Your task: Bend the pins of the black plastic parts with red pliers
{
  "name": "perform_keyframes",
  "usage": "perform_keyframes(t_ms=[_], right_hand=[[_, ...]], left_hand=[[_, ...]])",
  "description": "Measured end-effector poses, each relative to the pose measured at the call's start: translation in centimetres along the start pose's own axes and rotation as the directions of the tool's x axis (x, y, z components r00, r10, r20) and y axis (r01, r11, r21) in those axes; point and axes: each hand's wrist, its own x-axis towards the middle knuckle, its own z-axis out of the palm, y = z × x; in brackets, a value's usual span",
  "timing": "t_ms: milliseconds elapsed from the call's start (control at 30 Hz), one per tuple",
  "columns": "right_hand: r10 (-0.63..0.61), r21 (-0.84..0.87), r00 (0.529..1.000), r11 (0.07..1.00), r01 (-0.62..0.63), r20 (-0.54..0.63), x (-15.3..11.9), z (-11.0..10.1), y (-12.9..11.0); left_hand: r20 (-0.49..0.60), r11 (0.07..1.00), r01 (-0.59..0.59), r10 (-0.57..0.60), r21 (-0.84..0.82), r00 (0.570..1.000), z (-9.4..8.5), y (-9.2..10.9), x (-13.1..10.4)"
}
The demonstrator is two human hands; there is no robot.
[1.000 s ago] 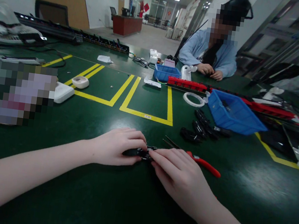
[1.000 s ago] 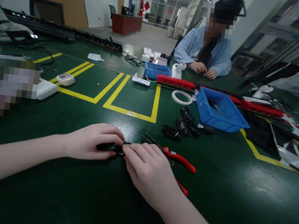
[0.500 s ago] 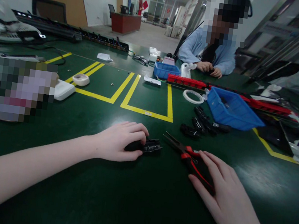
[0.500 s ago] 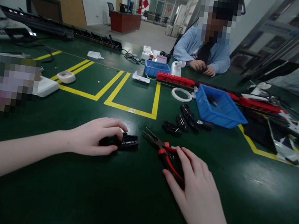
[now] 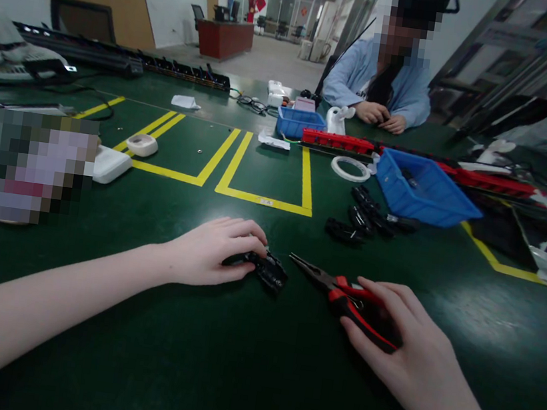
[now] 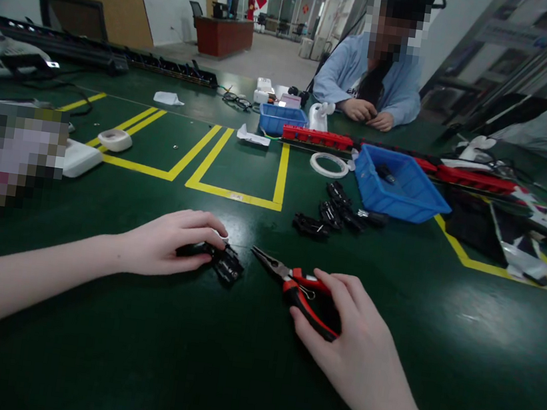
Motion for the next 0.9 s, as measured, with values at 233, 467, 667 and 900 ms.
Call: perform_keyframes(t_ms=[233, 467, 667, 900], right_hand=[[-0.028, 0.004, 1.0, 1.0, 0.028, -0.01, -0.2, 0.5, -0.2], [-0.13, -0.027, 0.985, 0.991, 0.127, -0.113, -0.3, 0.4, 0.1], [-0.208, -0.016, 0.946, 0.977, 0.211, -0.248, 0.0, -0.2, -1.4], [-0.298, -0.058, 0.923, 0.954, 0.293, -0.242, -0.1, -0.3, -2.1]], left_hand=[[-0.007, 0.999, -0.035, 0.035, 0.026, 0.999, 0.3, -0.4, -0.2], [0.006, 0.995, -0.089, 0.089, 0.048, 0.996, 0.6, -0.9, -0.2], [-0.01, 0.99, -0.134, 0.135, 0.043, 0.991, 0.7, -1.0, -0.2], [-0.001, 0.986, -0.149, 0.149, 0.071, 0.989, 0.7, -0.8, -0.2]])
